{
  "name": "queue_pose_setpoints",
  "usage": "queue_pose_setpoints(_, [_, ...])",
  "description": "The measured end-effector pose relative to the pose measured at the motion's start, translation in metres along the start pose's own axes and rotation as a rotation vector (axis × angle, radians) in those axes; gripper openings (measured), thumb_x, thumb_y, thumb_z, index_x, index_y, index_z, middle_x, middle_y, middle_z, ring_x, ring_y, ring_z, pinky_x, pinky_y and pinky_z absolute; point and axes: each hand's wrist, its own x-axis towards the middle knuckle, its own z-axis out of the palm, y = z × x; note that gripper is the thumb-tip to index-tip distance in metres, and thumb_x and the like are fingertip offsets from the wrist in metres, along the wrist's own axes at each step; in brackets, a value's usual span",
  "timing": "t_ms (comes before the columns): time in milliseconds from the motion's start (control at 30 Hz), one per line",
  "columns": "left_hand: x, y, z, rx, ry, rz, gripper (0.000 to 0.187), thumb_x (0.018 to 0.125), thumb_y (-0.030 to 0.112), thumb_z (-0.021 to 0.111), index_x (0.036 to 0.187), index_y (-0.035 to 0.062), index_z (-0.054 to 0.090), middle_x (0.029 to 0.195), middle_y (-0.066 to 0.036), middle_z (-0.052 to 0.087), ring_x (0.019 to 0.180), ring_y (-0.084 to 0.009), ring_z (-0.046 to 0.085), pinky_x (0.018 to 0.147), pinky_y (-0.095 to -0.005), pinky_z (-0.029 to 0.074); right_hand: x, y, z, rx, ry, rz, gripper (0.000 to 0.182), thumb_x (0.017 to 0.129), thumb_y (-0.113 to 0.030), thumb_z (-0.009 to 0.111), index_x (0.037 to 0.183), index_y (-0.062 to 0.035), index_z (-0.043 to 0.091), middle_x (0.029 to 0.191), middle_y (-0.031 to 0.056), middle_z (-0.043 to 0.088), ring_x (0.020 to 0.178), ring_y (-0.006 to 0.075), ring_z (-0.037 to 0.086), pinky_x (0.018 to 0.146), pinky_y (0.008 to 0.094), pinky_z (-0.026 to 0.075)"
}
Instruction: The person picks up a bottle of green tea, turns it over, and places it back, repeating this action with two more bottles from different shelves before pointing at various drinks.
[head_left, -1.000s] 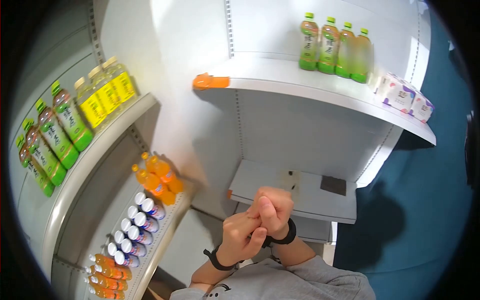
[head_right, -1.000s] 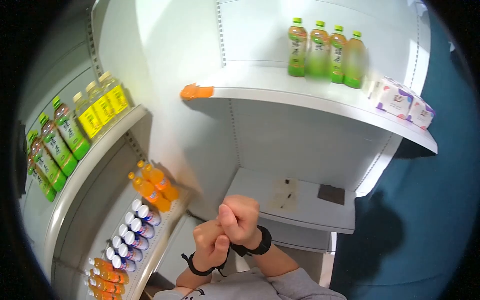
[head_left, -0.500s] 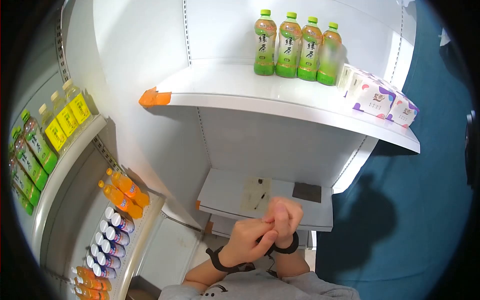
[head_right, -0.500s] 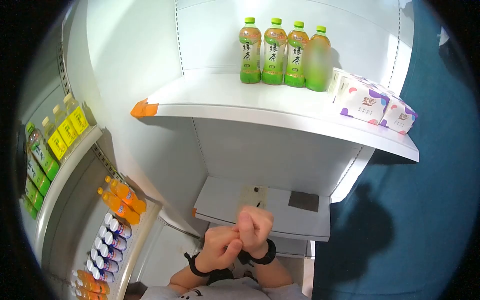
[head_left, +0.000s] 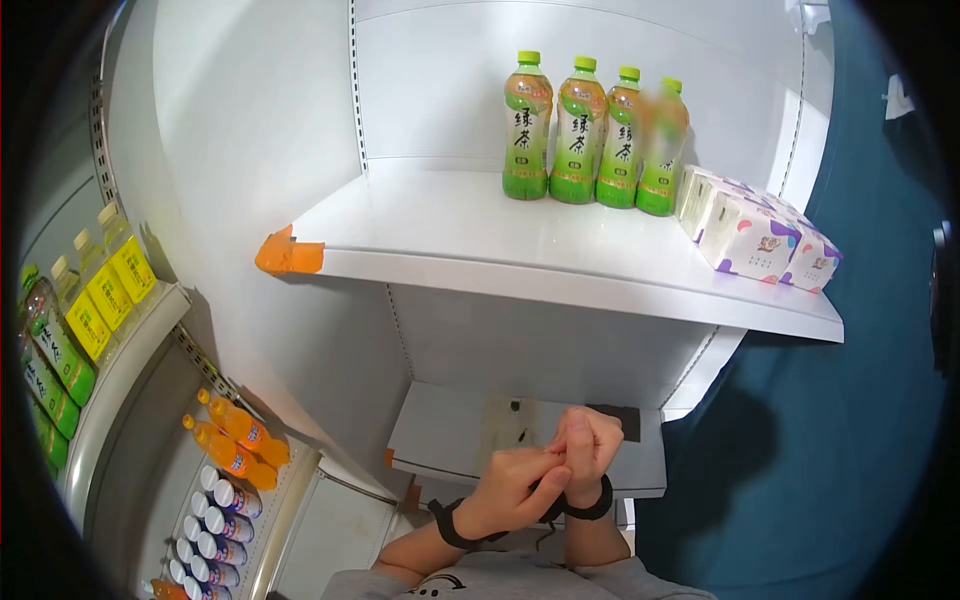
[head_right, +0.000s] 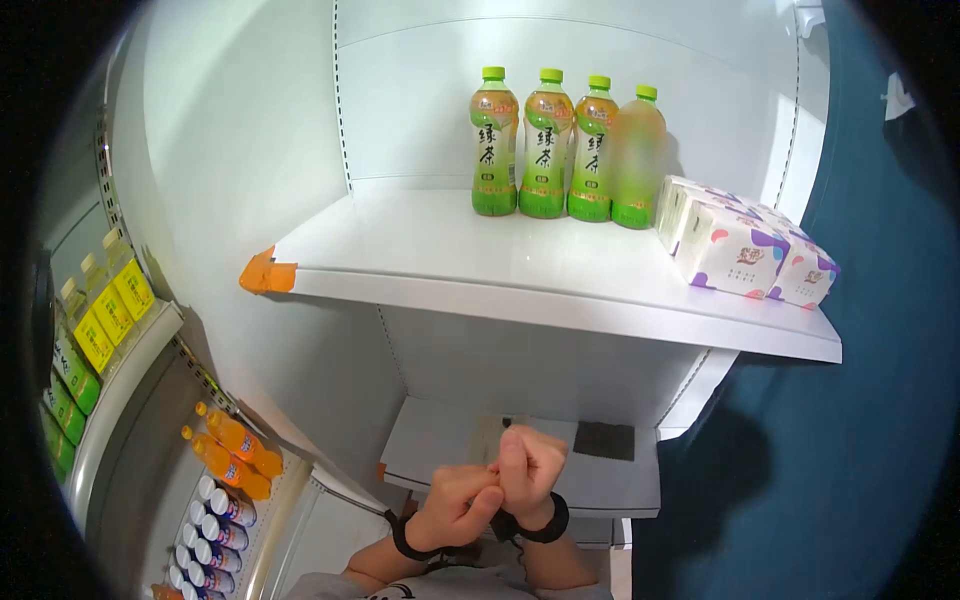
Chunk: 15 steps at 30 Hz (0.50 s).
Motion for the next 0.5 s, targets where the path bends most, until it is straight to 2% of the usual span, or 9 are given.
queue_pose_setpoints(133, [0.017,-0.006,-0.011,-0.012,0.018,0.026,0.018,0.081,0.014,0.048,0.071,0.0007,0.054,0.057,-0.013,0.049,0.049,-0.0279,0.048,0.046,-0.0323,0.038,0.015,0.012,0.009,0.006,0.004,-0.026,0.038,0.078,-0.016,0.043,0.043,-0.0006,0.039,0.039,0.0044,0.038,0.035,0.0093,0.035,0.034,0.0236,0.024])
queue_pose_setpoints(200, [0.028,-0.009,-0.016,-0.051,0.05,0.011,0.029,0.083,0.024,0.046,0.064,0.0027,0.051,0.05,-0.011,0.042,0.043,-0.0235,0.045,0.042,-0.0313,0.035,0.025,0.014,0.012,0.035,0.001,-0.039,0.036,0.079,-0.012,0.044,0.045,-0.0001,0.041,0.039,0.0039,0.038,0.036,0.0084,0.035,0.035,0.0246,0.024])
queue_pose_setpoints(233, [0.034,-0.009,-0.021,-0.053,0.042,0.011,0.029,0.083,0.024,0.046,0.064,0.0027,0.051,0.05,-0.011,0.042,0.043,-0.0235,0.045,0.042,-0.0313,0.035,0.034,0.009,0.013,0.027,-0.001,0.013,0.036,0.08,-0.013,0.044,0.046,0.0,0.042,0.04,0.0033,0.038,0.037,0.0076,0.035,0.035,0.0245,0.025])
queue_pose_setpoints(300, [0.052,-0.007,-0.03,-0.166,-0.022,-0.159,0.02,0.083,0.017,0.05,0.082,-0.0012,0.056,0.062,-0.011,0.055,0.054,-0.0176,0.054,0.05,-0.0279,0.04,0.058,-0.005,0.014,-0.041,-0.05,0.073,0.036,0.081,-0.016,0.044,0.049,0.0003,0.044,0.043,0.0023,0.041,0.04,0.0065,0.037,0.037,0.0239,0.027])
queue_pose_setpoints(400, [0.101,0.003,-0.054,-0.631,-0.042,-0.327,0.029,0.086,0.026,0.045,0.094,-0.0006,0.055,0.085,-0.005,0.058,0.077,-0.0107,0.055,0.064,-0.0235,0.043,0.108,-0.027,0.013,-0.169,-0.103,0.099,0.031,0.083,-0.02,0.045,0.061,0.0005,0.053,0.053,0.002,0.05,0.051,0.0062,0.045,0.046,0.0217,0.035])
queue_pose_setpoints(433, [0.123,0.012,-0.064,-0.761,-0.036,-0.422,0.032,0.087,0.028,0.043,0.098,0.0002,0.055,0.092,-0.004,0.057,0.083,-0.0101,0.053,0.068,-0.0229,0.044,0.128,-0.029,0.011,-0.094,-0.128,0.089,0.027,0.082,-0.019,0.046,0.066,0.0002,0.055,0.058,0.0024,0.053,0.055,0.0068,0.047,0.049,0.0215,0.037])
queue_pose_setpoints(467, [0.148,0.008,-0.073,-0.681,-0.063,-0.309,0.031,0.087,0.027,0.042,0.103,0.0034,0.053,0.094,-0.006,0.056,0.084,-0.0116,0.054,0.069,-0.0243,0.045,0.15,-0.03,0.01,-0.02,-0.153,0.082,0.024,0.081,-0.019,0.047,0.071,0.0,0.057,0.063,0.0028,0.055,0.059,0.0075,0.05,0.053,0.0213,0.04])
queue_pose_setpoints(500, [0.174,0.01,-0.08,-0.58,-0.022,-0.265,0.03,0.085,0.026,0.044,0.105,0.0053,0.053,0.089,-0.005,0.055,0.082,-0.0129,0.055,0.07,-0.0261,0.045,0.173,-0.032,0.009,-0.097,-0.126,0.048,0.024,0.081,-0.021,0.046,0.074,-0.0012,0.057,0.065,0.0023,0.054,0.06,0.0073,0.048,0.054,0.0214,0.038])
